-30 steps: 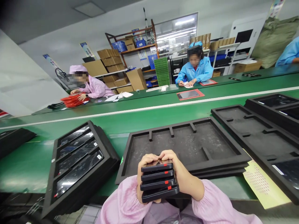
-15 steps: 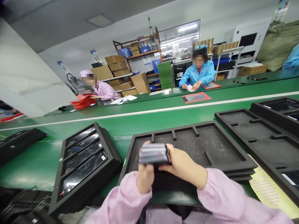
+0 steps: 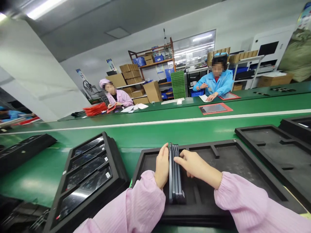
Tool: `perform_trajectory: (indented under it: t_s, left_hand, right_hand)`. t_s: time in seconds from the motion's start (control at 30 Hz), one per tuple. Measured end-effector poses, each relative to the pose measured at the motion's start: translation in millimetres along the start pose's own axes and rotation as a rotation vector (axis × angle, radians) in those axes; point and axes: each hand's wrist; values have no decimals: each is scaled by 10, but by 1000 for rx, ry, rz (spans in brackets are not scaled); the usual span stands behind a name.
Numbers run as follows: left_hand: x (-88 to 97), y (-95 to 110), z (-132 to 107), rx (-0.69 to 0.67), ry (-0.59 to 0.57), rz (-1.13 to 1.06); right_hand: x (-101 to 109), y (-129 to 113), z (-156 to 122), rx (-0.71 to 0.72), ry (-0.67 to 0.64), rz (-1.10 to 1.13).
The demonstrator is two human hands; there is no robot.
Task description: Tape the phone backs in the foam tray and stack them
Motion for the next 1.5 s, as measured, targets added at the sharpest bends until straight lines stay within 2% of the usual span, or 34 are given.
perform_trajectory:
  t_s: [0.1, 0.2, 0.37, 0.6, 0.77, 0.87, 1.1, 1.2, 1.3, 1.37, 1.4, 1.5]
  left_hand:
    - [-80, 33, 143, 24, -49, -30]
    - [-123, 39, 191, 73, -113, -57]
    - [-72, 42, 152, 161, -168, -94]
    - [-26, 40, 214, 220, -162, -15]
    - [-16, 36, 279, 166, -264, 37]
    - [-9, 49, 312, 116, -341, 91]
    - [-4, 47, 349, 138, -376, 64]
    - [4, 35, 366, 122, -409, 39]
    - [-1, 25, 375, 50, -426, 65]
    - [-19, 7, 365, 3, -429, 96]
    - [-32, -8, 357, -13, -427, 106]
    - [-67, -60, 342, -56, -388, 117]
  right_hand:
    - [21, 9, 225, 23, 53, 107]
    - [-8, 51, 344, 23, -6, 214]
    - [-69, 185, 343, 21, -50, 323]
    - [-131, 296, 324, -24, -32, 412]
    - [-142, 331, 333, -23, 59, 456]
    - [-134, 344, 339, -16, 55, 464]
    - [-88, 375, 359, 104, 43, 395]
    - [25, 337, 321, 268, 94, 226]
    - [127, 234, 160, 598, 146, -105]
    - [125, 154, -9, 817, 66, -271]
    - [102, 122, -95, 898, -17, -307]
    - [10, 89, -268, 1003, -245, -301]
Point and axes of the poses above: each hand's wrist, its own z-axis towards the middle knuckle, its own x-axis out of the back of the hand, y = z × x, and after that the axes turned 8 degrees about y, right-handed
